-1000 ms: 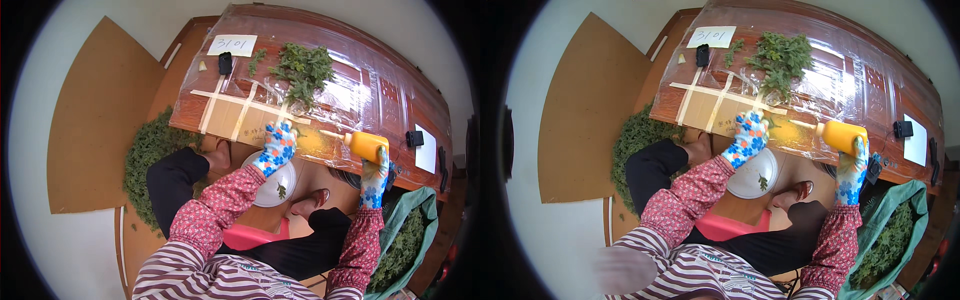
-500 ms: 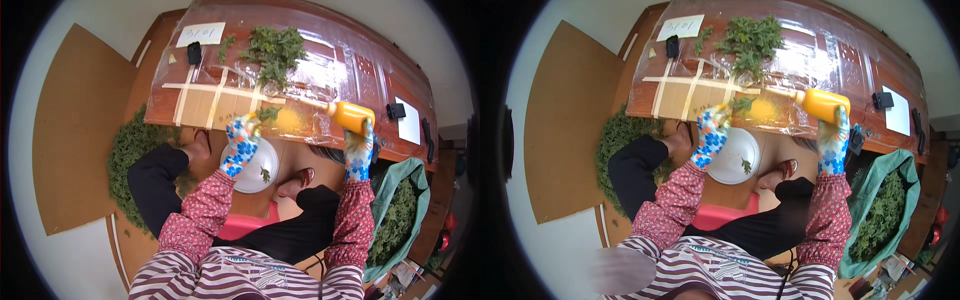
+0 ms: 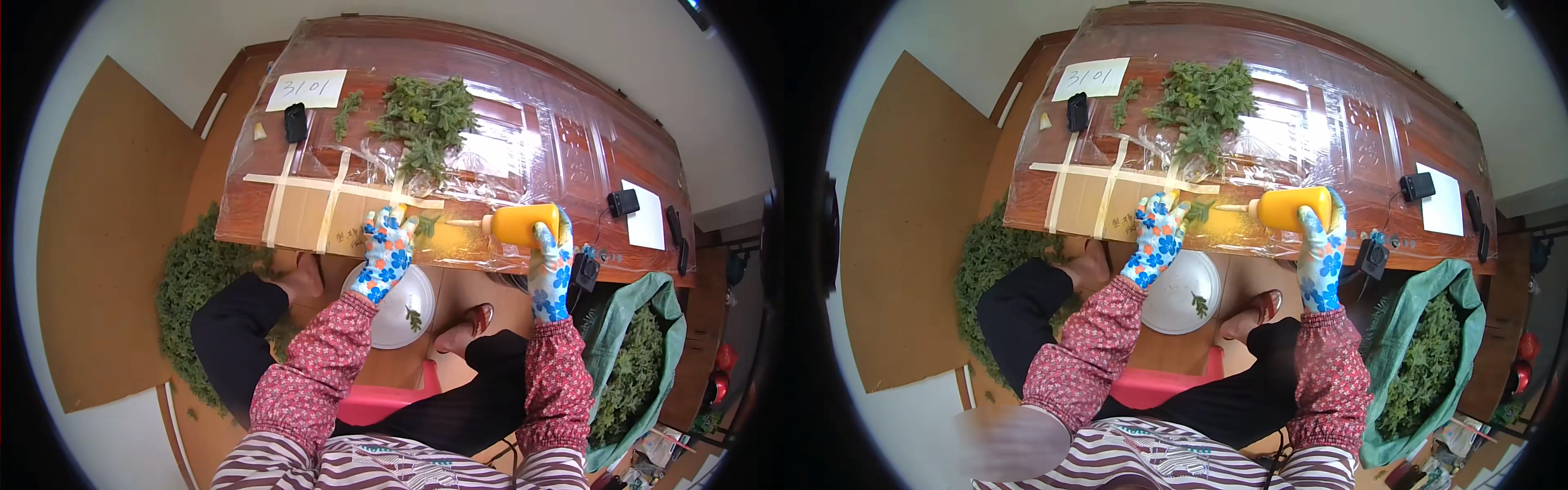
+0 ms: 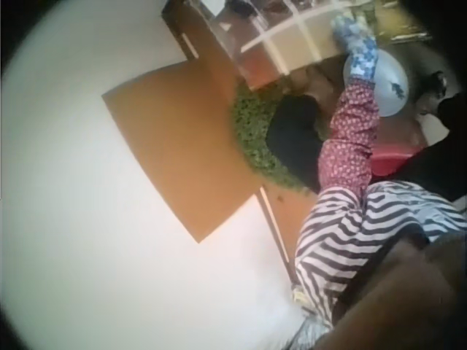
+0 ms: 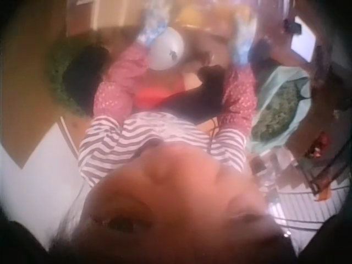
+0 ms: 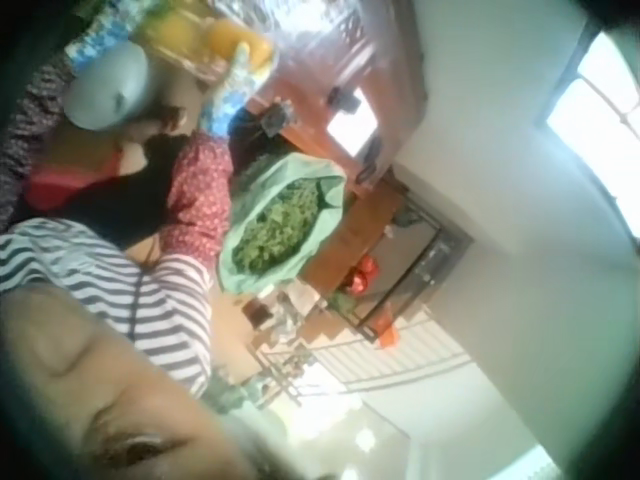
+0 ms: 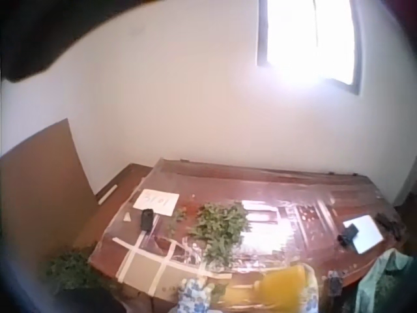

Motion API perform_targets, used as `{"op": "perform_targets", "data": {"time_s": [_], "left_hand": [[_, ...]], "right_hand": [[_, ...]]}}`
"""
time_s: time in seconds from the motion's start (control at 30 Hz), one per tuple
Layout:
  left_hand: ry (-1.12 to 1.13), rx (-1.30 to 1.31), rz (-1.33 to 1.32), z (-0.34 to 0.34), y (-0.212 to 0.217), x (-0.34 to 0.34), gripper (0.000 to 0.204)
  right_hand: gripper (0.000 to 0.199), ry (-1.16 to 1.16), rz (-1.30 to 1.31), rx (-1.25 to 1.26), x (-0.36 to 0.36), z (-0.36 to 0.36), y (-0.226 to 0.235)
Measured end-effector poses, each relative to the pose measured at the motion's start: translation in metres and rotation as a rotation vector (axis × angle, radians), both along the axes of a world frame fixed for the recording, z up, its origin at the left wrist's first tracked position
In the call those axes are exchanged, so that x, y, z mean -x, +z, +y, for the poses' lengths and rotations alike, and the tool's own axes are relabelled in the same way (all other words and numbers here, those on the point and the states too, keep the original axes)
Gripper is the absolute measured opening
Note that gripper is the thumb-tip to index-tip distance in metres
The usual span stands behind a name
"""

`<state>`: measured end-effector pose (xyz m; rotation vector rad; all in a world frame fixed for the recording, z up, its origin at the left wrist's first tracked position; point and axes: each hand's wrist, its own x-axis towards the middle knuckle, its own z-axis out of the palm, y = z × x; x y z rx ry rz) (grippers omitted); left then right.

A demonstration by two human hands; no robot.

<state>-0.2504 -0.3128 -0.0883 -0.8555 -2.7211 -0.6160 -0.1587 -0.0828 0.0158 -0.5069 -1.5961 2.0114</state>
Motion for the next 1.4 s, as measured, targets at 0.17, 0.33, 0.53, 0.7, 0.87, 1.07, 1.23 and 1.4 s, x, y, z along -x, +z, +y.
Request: {"op": "perform_targets", "data": {"time_s": [0.17,0.33,0.53,0.7,0.87,1.07,1.23,1.4], "left_hand": [[-0.161,0.032,-0.005,-0.007,-0.006,0.031,0.029],[-0.075,-0.236,-0.09,-0.016,0.007,0.023,0.042],[-0.118,0.111,-0.035,-0.017,0.0,-0.013,0.048],[-0.152,0.259,-0.128,-0.012,0.0,-0.019,0.06],[-0.159,0.262,-0.17,-0.013,0.007,-0.018,0.064],[-0.173,0.24,-0.189,-0.014,0.004,-0.017,0.065],[-0.182,0.208,-0.216,-0.018,0.007,-0.016,0.066],[-0.195,0.207,-0.248,-0.018,0.006,-0.017,0.068]], "right_hand": [[0.042,0.013,-0.027,-0.082,0.003,0.0,0.006],[0.042,0.003,-0.027,-0.072,0.006,0.003,0.008],[0.046,0.044,-0.048,-0.222,0.007,-0.015,0.012],[0.056,0.094,-0.041,-0.329,0.004,-0.044,0.029],[0.064,0.135,-0.055,-0.437,0.011,-0.056,0.026],[0.058,0.189,-0.017,-0.492,0.019,-0.068,0.019],[0.058,0.217,-0.022,-0.539,0.025,-0.075,0.015],[0.058,0.207,-0.029,-0.492,0.028,-0.08,0.013]]}}
